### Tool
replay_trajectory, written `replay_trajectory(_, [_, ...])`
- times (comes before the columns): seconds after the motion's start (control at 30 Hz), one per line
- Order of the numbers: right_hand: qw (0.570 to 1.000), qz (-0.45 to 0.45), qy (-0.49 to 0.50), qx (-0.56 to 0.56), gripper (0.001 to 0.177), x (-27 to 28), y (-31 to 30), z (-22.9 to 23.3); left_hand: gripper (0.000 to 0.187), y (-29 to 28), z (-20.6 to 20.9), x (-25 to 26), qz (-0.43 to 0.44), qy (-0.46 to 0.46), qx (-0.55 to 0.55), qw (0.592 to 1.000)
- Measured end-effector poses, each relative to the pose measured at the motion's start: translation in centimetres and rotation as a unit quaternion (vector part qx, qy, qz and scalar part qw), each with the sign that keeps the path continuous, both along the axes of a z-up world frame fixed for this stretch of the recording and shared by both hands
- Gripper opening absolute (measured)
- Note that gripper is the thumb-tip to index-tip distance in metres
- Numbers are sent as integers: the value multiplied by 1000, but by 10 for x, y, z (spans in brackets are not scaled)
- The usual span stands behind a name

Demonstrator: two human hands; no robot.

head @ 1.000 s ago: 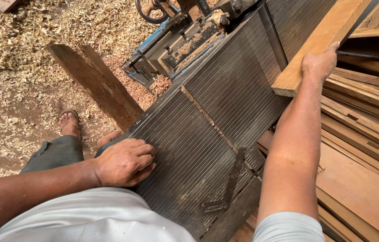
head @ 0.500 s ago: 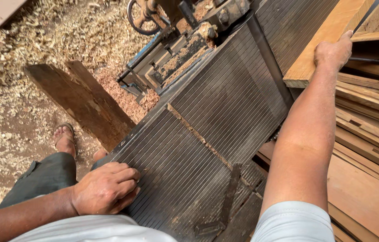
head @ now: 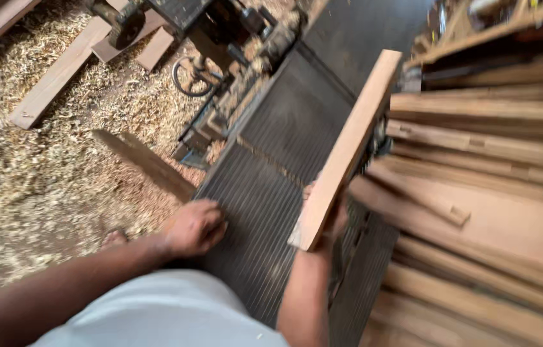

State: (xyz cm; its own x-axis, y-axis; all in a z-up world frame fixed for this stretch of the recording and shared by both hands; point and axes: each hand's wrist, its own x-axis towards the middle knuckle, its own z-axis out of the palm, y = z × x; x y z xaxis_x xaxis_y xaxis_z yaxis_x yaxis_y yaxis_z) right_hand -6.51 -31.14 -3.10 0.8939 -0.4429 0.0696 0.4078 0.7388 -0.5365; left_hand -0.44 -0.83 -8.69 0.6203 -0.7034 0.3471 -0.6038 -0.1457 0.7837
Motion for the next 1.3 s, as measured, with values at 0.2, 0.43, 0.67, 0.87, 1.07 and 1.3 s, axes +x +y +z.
replay_trajectory(0.2, [967, 49, -49, 245, 39, -83, 121, 0, 45, 2, 71, -8, -27, 309, 91, 946])
replay_trajectory(0.43, [966, 83, -120, 211, 43, -100, 191, 17, 126, 28, 170, -65, -241, 44, -12, 969])
replay_trajectory(0.67, [981, 79, -99, 147, 44, -90, 199, 42, 114, 20, 177, -95, -94, -58, -11, 994])
replay_trajectory(0.87, [982, -27, 158, -96, 48, -105, 159, 31, 107, 12, 178, -92, -75, -45, -31, 996])
replay_trajectory(1.07, [553, -192, 656, -476, 69, -170, 66, 8, 104, 9, 196, -85, -74, -12, 28, 997])
replay_trajectory(1.3, [445, -129, 770, -439, 93, -209, -6, -47, 101, 2, 201, -87, -68, -18, 11, 997])
